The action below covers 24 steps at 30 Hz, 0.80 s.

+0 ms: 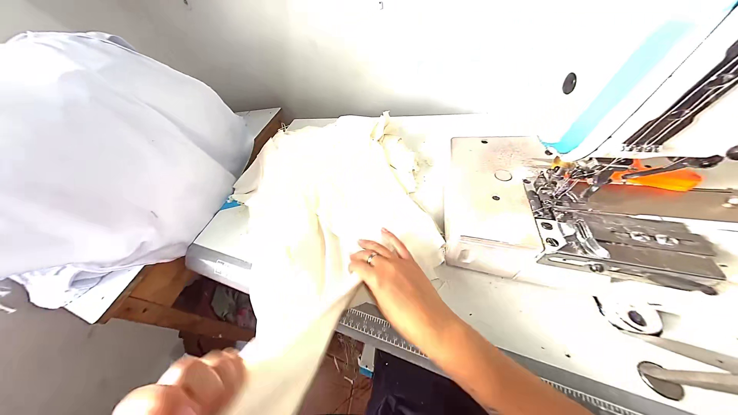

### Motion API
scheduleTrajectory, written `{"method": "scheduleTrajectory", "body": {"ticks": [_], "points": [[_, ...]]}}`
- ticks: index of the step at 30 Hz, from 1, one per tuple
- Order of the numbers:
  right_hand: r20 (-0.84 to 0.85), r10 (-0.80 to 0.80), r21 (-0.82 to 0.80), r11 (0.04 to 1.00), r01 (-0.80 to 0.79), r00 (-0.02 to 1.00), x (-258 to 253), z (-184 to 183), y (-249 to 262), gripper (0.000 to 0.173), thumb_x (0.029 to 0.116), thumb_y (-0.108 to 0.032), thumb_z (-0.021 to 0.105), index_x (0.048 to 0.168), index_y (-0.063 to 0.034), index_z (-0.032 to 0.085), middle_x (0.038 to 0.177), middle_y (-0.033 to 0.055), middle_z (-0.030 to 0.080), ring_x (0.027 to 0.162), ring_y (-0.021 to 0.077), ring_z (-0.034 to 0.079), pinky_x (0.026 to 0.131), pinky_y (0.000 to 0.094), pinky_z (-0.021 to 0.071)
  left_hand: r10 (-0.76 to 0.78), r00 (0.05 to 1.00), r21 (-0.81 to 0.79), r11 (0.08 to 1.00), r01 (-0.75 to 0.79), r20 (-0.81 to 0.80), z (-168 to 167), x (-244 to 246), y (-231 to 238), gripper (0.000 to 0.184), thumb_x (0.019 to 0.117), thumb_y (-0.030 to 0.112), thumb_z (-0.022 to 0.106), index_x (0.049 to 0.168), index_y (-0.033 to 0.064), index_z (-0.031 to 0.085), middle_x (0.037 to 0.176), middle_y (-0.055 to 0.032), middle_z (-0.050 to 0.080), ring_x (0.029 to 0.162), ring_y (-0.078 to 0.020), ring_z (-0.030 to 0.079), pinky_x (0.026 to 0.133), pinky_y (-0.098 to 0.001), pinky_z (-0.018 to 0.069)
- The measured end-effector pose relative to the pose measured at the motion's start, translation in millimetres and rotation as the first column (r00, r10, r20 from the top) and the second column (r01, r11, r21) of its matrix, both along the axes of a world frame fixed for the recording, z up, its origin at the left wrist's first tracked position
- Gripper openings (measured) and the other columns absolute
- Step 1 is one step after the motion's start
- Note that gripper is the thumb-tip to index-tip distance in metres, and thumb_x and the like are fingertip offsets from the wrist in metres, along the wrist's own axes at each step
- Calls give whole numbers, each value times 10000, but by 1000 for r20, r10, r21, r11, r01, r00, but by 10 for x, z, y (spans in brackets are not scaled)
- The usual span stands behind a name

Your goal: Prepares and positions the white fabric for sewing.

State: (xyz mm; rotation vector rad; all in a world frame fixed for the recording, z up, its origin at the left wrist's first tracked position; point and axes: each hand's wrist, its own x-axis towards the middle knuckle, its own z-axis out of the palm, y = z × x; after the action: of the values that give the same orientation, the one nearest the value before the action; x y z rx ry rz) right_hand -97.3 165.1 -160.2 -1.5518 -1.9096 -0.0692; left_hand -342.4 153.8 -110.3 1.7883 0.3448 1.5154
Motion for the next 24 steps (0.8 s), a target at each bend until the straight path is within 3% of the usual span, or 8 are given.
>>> {"method": "scheduleTrajectory", "body": {"ticks": [2, 5, 10, 12, 15, 17, 20, 24], "points": [[-148, 13, 59, 998, -5, 989, 21, 137, -143, 184, 899, -13, 618, 1004, -79, 754, 831, 68, 735, 818, 207, 739, 823, 385, 602, 440, 874, 279, 882, -379, -205, -146, -16, 56, 498, 884, 577, 696, 1280, 308, 559, 1213, 151, 589, 1132, 9, 555, 983, -195, 433], [-435, 240, -57, 954, -293, 868, 148, 674, -801, 135, 915, -64, 588, 982, -24, 699, 641, 64, 608, 523, 134, 566, 479, 259, 455, 648, 680, 432, 752, -498, -344, -572, 445, 230, 466, 881, 471, 717, 1213, 157, 624, 1260, -94, 661, 1259, -239, 580, 1107, -484, 377], [-451, 13, -300, 939, -165, 893, 668, 863, -1512, 166, 934, -113, 664, 1011, 8, 747, 752, 118, 705, 635, 154, 645, 572, 315, 510, 374, 909, 319, 898, -304, -185, -93, 1002, 817, 135, 918, 232, 662, 853, 118, 694, 806, 85, 687, 782, 47, 649, 721, -151, 552], [-626, -64, -226, 969, -103, 778, 841, 599, -1561, 136, 943, -169, 673, 950, -48, 733, 727, -41, 654, 623, -48, 565, 563, 137, 469, 502, 809, 538, 792, -289, -305, 270, 1317, 1139, 142, 793, 140, 696, 838, 8, 723, 809, -100, 726, 765, -185, 688, 718, -380, 536], [-832, -59, -90, 995, -31, 551, 880, 240, -1466, 106, 938, -230, 688, 956, -131, 723, 826, -137, 693, 751, -77, 642, 680, 118, 552, 472, 586, 539, 839, -70, -658, 565, 1758, 1193, 469, 814, 96, 813, 1251, -8, 676, 1292, -268, 637, 1229, -493, 583, 1040, -721, 384], [-914, -48, -63, 998, -23, 402, 859, 103, -1392, 104, 927, -213, 706, 976, -123, 722, 859, -107, 708, 781, -33, 668, 708, 153, 569, 362, 661, 459, 888, -31, -658, 458, 1826, 800, 462, 883, 149, 790, 1299, 7, 645, 1310, -212, 635, 1216, -383, 606, 1018, -584, 478], [-981, 36, 16, 995, -102, 190, 815, 12, -1383, 125, 954, -211, 709, 1032, -113, 708, 924, -63, 733, 838, 21, 706, 765, 210, 605, 78, 874, 286, 956, 72, -480, -110, 1698, 17, 309, 962, 389, 706, 983, 87, 643, 896, -27, 684, 832, -54, 663, 737, -213, 562], [-923, 327, 276, 930, -243, 202, 755, -84, -1415, 292, 1075, -311, 504, 1161, -143, 727, 1129, -65, 711, 1062, 3, 636, 913, 193, 522, 1, 943, 128, 991, 44, -334, -688, 1691, -421, 268, 964, 317, 712, 984, 83, 582, 945, -26, 650, 891, -12, 647, 785, -140, 550]]}}
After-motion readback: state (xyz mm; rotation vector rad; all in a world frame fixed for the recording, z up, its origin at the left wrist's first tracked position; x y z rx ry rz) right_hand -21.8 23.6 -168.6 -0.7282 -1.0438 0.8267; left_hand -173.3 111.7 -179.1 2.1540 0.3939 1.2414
